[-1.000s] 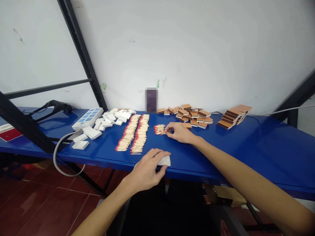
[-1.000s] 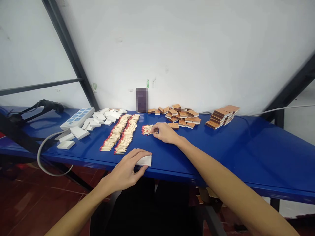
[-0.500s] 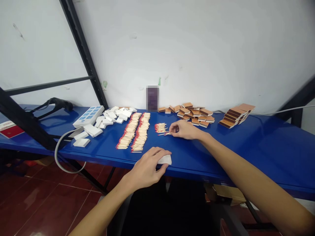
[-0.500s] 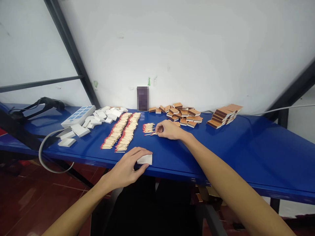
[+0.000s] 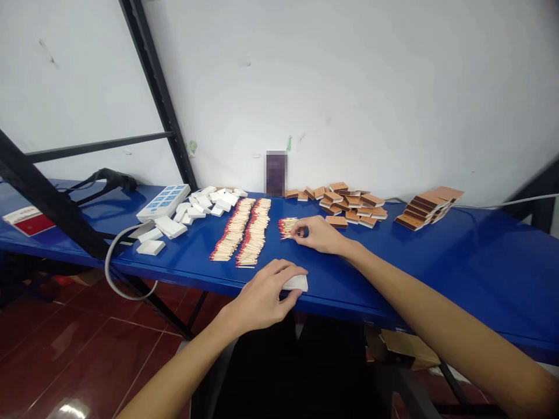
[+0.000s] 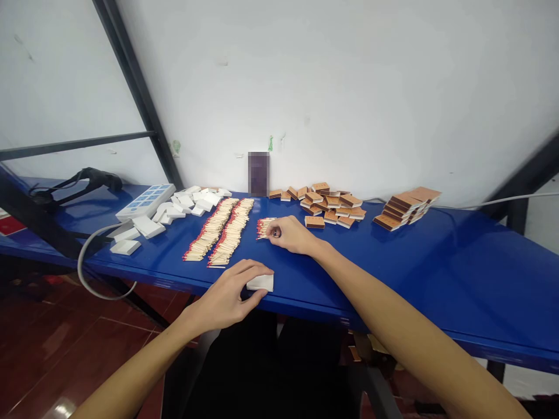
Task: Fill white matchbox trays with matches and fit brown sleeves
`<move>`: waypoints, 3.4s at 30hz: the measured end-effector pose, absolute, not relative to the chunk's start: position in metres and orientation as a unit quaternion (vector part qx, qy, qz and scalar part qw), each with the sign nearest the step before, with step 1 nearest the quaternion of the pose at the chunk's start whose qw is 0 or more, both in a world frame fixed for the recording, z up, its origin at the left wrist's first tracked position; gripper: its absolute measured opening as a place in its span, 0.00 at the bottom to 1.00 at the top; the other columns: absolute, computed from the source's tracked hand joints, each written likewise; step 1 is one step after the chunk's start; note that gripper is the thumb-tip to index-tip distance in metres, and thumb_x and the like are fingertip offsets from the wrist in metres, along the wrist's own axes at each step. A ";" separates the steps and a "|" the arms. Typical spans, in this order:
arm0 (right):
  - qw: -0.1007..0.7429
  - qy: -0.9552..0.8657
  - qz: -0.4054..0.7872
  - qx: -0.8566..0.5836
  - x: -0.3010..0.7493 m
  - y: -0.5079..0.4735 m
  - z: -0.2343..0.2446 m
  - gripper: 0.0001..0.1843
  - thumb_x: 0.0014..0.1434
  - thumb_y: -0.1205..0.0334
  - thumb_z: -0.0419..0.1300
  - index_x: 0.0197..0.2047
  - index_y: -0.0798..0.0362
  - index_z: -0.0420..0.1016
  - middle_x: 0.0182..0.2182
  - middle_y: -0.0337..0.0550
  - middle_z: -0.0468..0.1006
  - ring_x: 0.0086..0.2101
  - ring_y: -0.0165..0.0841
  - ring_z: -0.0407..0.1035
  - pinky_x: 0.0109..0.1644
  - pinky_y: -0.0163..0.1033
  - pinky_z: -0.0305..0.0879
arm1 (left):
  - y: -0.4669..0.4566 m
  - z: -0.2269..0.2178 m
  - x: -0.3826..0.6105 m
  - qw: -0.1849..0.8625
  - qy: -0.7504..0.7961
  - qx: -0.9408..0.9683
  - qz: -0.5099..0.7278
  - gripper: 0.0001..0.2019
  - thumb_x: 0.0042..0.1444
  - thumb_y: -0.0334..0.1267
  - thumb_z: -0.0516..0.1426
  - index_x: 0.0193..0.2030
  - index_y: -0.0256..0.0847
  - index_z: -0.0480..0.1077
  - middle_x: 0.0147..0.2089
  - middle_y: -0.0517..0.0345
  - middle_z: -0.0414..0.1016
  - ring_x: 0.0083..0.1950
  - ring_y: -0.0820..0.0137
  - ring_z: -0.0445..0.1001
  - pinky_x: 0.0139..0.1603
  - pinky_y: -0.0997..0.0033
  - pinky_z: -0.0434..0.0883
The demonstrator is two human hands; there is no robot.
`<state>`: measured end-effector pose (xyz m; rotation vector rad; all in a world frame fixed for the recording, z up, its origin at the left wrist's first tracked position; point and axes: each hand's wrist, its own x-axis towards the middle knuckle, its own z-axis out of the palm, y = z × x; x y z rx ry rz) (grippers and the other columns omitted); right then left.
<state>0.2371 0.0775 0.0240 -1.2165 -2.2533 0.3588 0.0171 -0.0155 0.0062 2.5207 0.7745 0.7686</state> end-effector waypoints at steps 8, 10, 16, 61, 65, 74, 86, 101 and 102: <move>0.317 -0.847 0.038 -0.426 0.239 0.089 0.010 0.07 0.56 0.69 0.60 0.34 0.53 0.80 0.34 0.46 0.81 0.37 0.37 0.73 0.42 0.42 0.67 | -0.014 0.007 0.017 0.203 0.283 0.891 0.291 0.15 0.62 0.32 0.57 0.56 0.45 0.68 0.54 0.56 0.74 0.54 0.63 0.70 0.58 0.62 0.67; 0.329 -0.843 0.031 -0.424 0.240 0.088 0.011 0.06 0.56 0.68 0.60 0.34 0.53 0.79 0.34 0.46 0.80 0.37 0.37 0.72 0.42 0.42 0.66 | -0.012 0.008 0.017 0.214 0.291 0.883 0.299 0.15 0.62 0.34 0.58 0.55 0.45 0.69 0.53 0.56 0.75 0.54 0.63 0.70 0.57 0.62 0.67; 0.321 -0.843 0.029 -0.430 0.246 0.078 0.018 0.05 0.56 0.67 0.61 0.31 0.52 0.77 0.32 0.43 0.79 0.35 0.36 0.71 0.42 0.40 0.63 | -0.010 0.007 0.017 0.221 0.301 0.877 0.303 0.15 0.61 0.34 0.60 0.55 0.46 0.69 0.53 0.59 0.76 0.54 0.64 0.70 0.57 0.63 0.67; 0.245 -0.830 0.126 -0.485 0.249 0.077 0.017 0.16 0.62 0.58 0.54 0.39 0.56 0.82 0.25 0.41 0.79 0.25 0.31 0.65 0.32 0.36 0.56 | -0.014 0.010 0.015 0.119 0.349 0.898 0.241 0.17 0.62 0.45 0.56 0.55 0.43 0.71 0.47 0.51 0.66 0.47 0.61 0.70 0.51 0.58 0.71; 0.241 -0.831 0.127 -0.484 0.249 0.077 0.018 0.16 0.62 0.58 0.55 0.40 0.56 0.82 0.27 0.43 0.80 0.26 0.32 0.67 0.32 0.36 0.57 | -0.014 0.008 0.015 0.117 0.347 0.898 0.245 0.17 0.62 0.45 0.57 0.55 0.43 0.71 0.47 0.51 0.66 0.47 0.61 0.70 0.50 0.59 0.71; 0.244 -0.835 0.132 -0.475 0.249 0.076 0.018 0.16 0.61 0.61 0.55 0.43 0.54 0.83 0.24 0.40 0.78 0.24 0.31 0.65 0.32 0.36 0.57 | -0.013 0.008 0.015 0.113 0.345 0.897 0.250 0.17 0.61 0.45 0.57 0.55 0.43 0.72 0.47 0.51 0.67 0.47 0.60 0.71 0.51 0.58 0.71; 0.250 -0.835 0.176 -0.458 0.244 0.071 0.019 0.15 0.61 0.57 0.55 0.40 0.54 0.82 0.23 0.38 0.75 0.24 0.29 0.61 0.30 0.36 0.53 | -0.013 0.008 0.015 0.109 0.346 0.900 0.241 0.17 0.62 0.44 0.57 0.55 0.42 0.71 0.48 0.51 0.66 0.47 0.61 0.70 0.51 0.58 0.71; 0.266 -0.817 0.128 -0.495 0.244 0.075 0.015 0.17 0.61 0.60 0.54 0.42 0.56 0.83 0.22 0.40 0.75 0.24 0.30 0.61 0.32 0.36 0.55 | -0.014 0.008 0.016 0.108 0.349 0.901 0.233 0.18 0.62 0.45 0.56 0.56 0.42 0.70 0.48 0.51 0.66 0.47 0.62 0.70 0.51 0.58 0.71; 0.265 -0.818 0.129 -0.494 0.244 0.075 0.015 0.17 0.61 0.61 0.54 0.43 0.56 0.83 0.22 0.39 0.75 0.23 0.30 0.61 0.32 0.36 0.55 | -0.014 0.008 0.016 0.107 0.348 0.901 0.234 0.18 0.62 0.45 0.56 0.56 0.42 0.70 0.48 0.51 0.66 0.47 0.62 0.70 0.50 0.58 0.71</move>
